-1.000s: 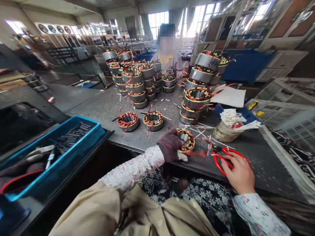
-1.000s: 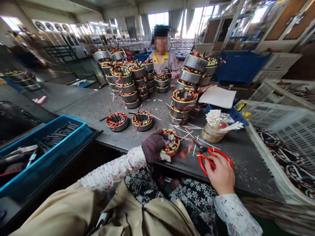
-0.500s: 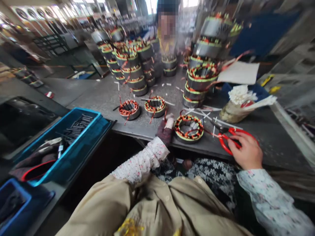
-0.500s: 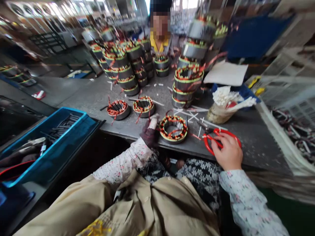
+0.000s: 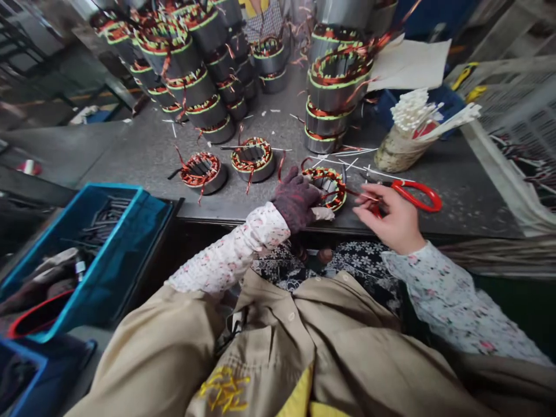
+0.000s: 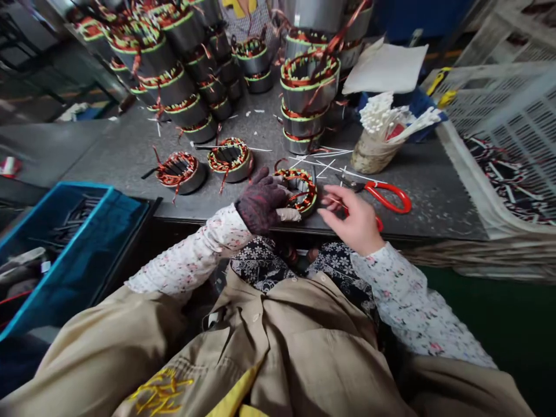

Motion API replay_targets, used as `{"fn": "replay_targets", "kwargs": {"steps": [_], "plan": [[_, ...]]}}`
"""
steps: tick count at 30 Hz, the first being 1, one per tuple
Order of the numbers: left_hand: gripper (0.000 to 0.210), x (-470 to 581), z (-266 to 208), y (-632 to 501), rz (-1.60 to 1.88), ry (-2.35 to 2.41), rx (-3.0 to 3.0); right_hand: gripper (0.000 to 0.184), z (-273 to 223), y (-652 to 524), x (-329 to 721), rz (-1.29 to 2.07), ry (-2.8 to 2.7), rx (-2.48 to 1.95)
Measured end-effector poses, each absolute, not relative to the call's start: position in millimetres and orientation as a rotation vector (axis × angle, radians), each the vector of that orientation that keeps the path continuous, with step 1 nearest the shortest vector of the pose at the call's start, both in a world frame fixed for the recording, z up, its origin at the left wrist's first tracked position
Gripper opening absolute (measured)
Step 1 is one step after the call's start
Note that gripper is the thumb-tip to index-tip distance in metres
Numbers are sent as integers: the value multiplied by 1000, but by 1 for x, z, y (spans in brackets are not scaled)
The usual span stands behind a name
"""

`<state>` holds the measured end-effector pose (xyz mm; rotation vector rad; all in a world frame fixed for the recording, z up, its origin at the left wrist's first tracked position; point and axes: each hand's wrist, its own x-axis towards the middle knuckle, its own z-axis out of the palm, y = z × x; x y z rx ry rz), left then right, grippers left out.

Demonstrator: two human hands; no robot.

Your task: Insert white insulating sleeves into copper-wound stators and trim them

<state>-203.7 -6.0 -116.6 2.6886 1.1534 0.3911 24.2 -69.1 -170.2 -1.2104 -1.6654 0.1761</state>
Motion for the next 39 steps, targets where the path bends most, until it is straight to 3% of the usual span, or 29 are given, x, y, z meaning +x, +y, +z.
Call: {"fn": "replay_targets", "kwargs": {"steps": [5, 10, 13, 18, 23, 25, 28, 33, 37, 39], "plan": [[28, -199, -126, -13, 569, 1247, 2416, 11, -154, -41, 14, 343, -1404, -1203], [12, -199, -141, -29, 848, 1056, 2789, 30, -169, 7, 39, 644, -1269, -1270], [18, -207, -145, -23, 903, 865, 2934, 41, -185, 14, 55, 784, -1251, -1298], [30, -214, -148, -8, 937, 634, 2703, 38, -189, 27, 93, 329, -1142, -1336], [24, -199, -152, -21, 994, 841, 2824, 48, -169, 64, 127, 9, -1227, -1510], [24, -194, -153, -26, 976, 914, 2858, 43, -157, 62, 126, -67, -1179, -1490], [32, -192, -152, -28, 943, 898, 2821, 27, -142, 30, 102, -43, -1185, -1385], [63, -190, -152, -30, 933, 1021, 2742, 11, -138, -62, 41, -118, -1435, -1131], [70, -185, -153, -33, 895, 1127, 2742, 9, -151, -114, 19, -108, -1844, -1119], [72, -185, -153, -34, 900, 1143, 2749, 18, -158, -128, 19, -72, -1903, -1081]]}}
